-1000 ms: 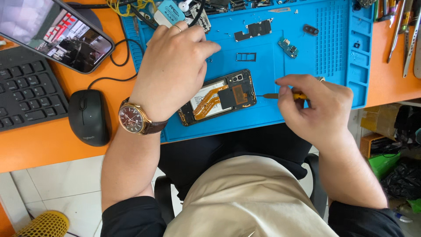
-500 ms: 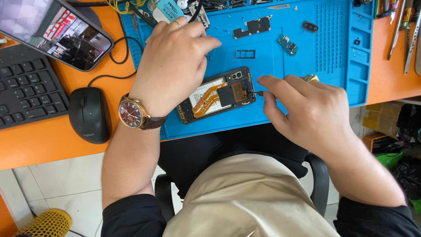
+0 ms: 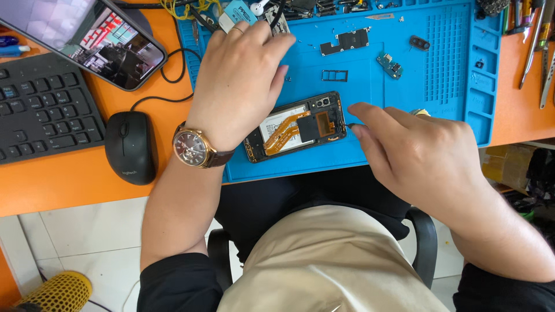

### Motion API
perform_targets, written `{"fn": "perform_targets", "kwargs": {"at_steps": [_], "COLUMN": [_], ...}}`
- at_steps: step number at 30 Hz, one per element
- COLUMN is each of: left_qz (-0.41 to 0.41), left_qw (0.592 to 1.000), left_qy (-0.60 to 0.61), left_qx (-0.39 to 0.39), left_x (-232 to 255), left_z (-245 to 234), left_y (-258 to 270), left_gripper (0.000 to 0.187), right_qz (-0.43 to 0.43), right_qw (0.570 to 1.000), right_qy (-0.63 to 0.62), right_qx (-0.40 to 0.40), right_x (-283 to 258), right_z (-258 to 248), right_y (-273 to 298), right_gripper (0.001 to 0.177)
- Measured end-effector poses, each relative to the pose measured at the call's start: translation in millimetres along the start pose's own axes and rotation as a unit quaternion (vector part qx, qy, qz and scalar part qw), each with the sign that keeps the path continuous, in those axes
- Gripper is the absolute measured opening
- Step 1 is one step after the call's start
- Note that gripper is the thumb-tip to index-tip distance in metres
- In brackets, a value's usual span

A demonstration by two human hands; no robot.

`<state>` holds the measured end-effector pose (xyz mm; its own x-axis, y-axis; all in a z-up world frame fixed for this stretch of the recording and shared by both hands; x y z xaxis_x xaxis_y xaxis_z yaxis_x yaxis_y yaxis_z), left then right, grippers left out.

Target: The person uses a screwdriver to remove screws from a disassembled smartphone placed on a blue mat. They then use a prying tool to lift and disconnect internal components, including a ribbon cable and a small metal bracket, placing the removed parts on the mat.

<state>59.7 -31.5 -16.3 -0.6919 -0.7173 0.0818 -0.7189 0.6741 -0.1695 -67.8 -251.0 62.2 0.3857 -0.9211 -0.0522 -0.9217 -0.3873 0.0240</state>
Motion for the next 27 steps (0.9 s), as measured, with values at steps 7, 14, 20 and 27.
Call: {"fn": "perform_targets", "kwargs": {"at_steps": [7, 14, 20, 27], "left_qz": [-0.015, -0.021, -0.025, -0.03], "left_qw": [1.0, 0.998, 0.998, 0.999], "left_qy": [0.008, 0.057, 0.055, 0.038], "left_qx": [0.007, -0.005, 0.007, 0.013], "left_x": [-2.7, -9.1, -8.0, -4.3], "left_z": [6.6, 4.7, 6.1, 12.3], "left_y": [-3.9, -1.4, -4.9, -9.3], "left_gripper": [0.053, 0.061, 0.05, 0.051], "right_qz": [0.02, 0.014, 0.025, 0.03], "right_qw": [1.0, 1.0, 1.0, 0.999], "right_qy": [0.005, 0.005, 0.009, 0.002], "right_qx": [-0.003, -0.001, 0.0, 0.011], "right_x": [2.2, 3.8, 5.2, 5.6], "right_z": [3.9, 3.6, 6.7, 9.3], "right_y": [2.4, 4.1, 6.1, 6.0], "right_gripper": [0.028, 0.028, 0.03, 0.03]}}
Point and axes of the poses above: each hand's wrist, its own y-axis away from the middle knuckle, its own z-axis out of the palm, x = y × z, the point moved 3 cm from there along -y, towards the middle knuckle, and after that the axes turned 4 degrees about -y, right-handed, at the moved point
